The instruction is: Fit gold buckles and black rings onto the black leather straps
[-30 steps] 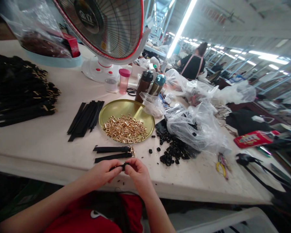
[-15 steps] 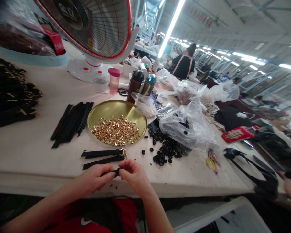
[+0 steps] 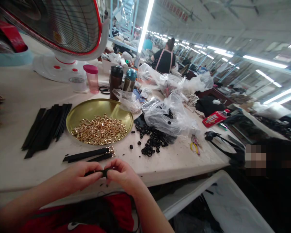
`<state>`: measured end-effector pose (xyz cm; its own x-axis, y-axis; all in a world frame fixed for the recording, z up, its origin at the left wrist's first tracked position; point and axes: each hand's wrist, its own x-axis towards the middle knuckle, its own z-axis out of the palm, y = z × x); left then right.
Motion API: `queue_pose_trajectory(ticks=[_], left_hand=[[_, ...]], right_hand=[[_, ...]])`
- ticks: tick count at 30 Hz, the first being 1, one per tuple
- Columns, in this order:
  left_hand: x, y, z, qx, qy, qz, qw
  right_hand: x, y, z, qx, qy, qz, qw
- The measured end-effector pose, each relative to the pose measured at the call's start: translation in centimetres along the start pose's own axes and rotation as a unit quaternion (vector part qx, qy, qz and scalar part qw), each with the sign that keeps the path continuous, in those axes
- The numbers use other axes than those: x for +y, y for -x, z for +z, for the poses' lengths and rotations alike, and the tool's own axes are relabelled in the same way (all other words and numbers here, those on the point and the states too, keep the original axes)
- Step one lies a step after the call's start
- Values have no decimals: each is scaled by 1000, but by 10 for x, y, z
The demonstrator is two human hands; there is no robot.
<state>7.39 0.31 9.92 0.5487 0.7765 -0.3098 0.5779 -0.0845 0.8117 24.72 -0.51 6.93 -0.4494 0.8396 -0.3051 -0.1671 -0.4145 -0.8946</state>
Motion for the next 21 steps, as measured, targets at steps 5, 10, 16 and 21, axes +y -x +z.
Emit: queue_pose_trajectory(ticks=[5,10,16,21], left_hand=[[2,0,3,33,-18,-26,999],[2,9,0,29,25,-88,995],[4,8,11,35,66,-83,994],[-17,18,12,49,80,-109,990]], right_hand=[[0,0,0,49,41,-56,996],[-4,-11,-50,233,261,-168,922],[2,-52,-106,319,563,-242,723],[9,-44,-138,332,603,-242,684]])
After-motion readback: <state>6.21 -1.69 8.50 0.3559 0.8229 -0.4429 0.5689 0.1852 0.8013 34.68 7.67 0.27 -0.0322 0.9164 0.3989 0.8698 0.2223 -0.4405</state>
